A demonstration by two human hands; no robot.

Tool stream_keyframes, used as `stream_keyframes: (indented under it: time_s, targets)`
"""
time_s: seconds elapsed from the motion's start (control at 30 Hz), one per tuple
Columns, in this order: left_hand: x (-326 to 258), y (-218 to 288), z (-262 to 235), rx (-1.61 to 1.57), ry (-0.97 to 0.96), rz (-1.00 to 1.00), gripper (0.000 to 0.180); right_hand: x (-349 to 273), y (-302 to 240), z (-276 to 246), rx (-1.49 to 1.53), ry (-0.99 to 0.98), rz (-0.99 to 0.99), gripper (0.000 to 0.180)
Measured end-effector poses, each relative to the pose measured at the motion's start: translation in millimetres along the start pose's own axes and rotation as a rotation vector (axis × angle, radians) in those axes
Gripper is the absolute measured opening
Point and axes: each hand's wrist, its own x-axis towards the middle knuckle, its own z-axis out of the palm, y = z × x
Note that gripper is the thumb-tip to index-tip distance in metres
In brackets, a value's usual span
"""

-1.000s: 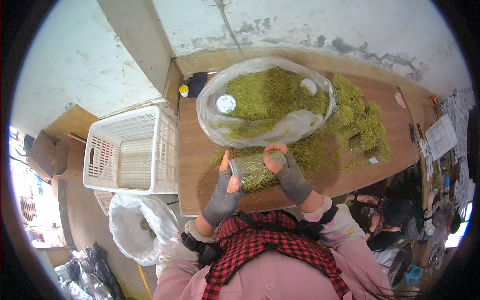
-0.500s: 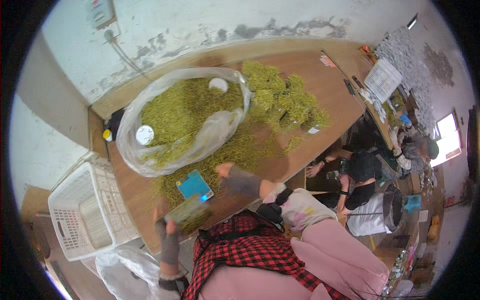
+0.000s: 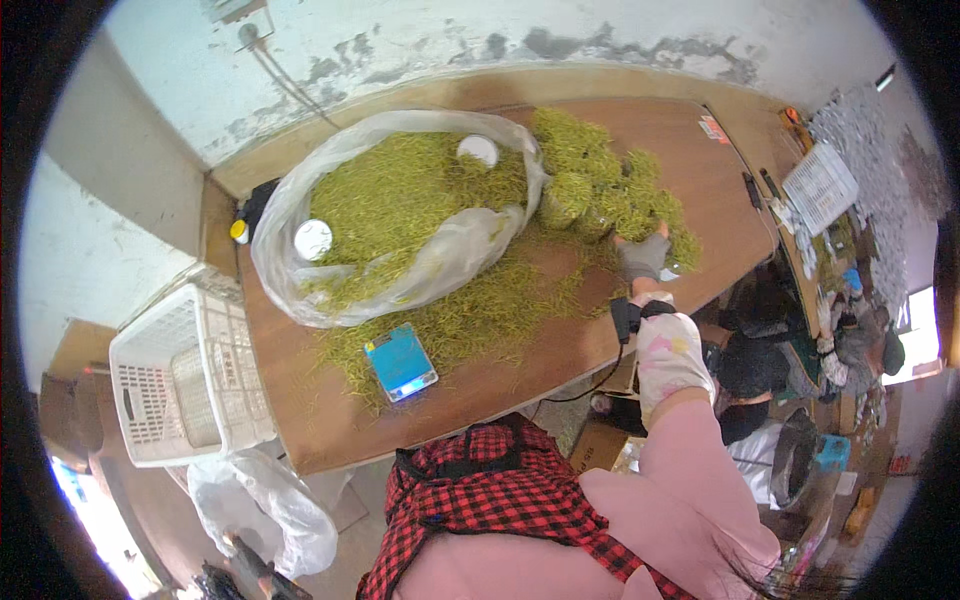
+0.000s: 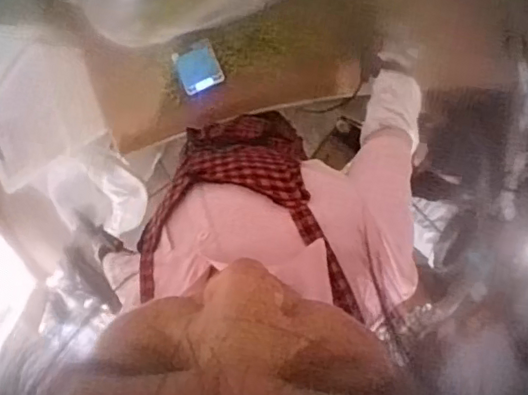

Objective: The person repeatedly scoops dried green vegetable strands from a large bag onto a digital scale, then transfers the measured amount into small clear plastic containers. The person closes each container and places it on the table. The process is repeated multiple times throughout the clip.

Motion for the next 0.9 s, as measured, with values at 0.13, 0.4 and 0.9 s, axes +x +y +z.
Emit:
stream_keyframes:
  time_s: [0.13, 0.4, 0.9]
  targets:
    - [-20.4, -45.9, 32.6, -0.079, -0.328, -0.004, 0.067, -21.0, -8.0, -18.4, 0.049, -0.065, -0.060, 0.109]
    - [-188.9, -36.6, 262.9, 0.396, -0.433, 0.528, 0.071, -197.8, -92.6, -43.7, 0.438, -0.550, -0.696, 0.109]
    - [-246.7, 8.0, 308.4, 0.425, -0.639, 0.566, 0.078, -334.6, -203.5, 8.3, 0.400, -0.773, -0.972, 0.118]
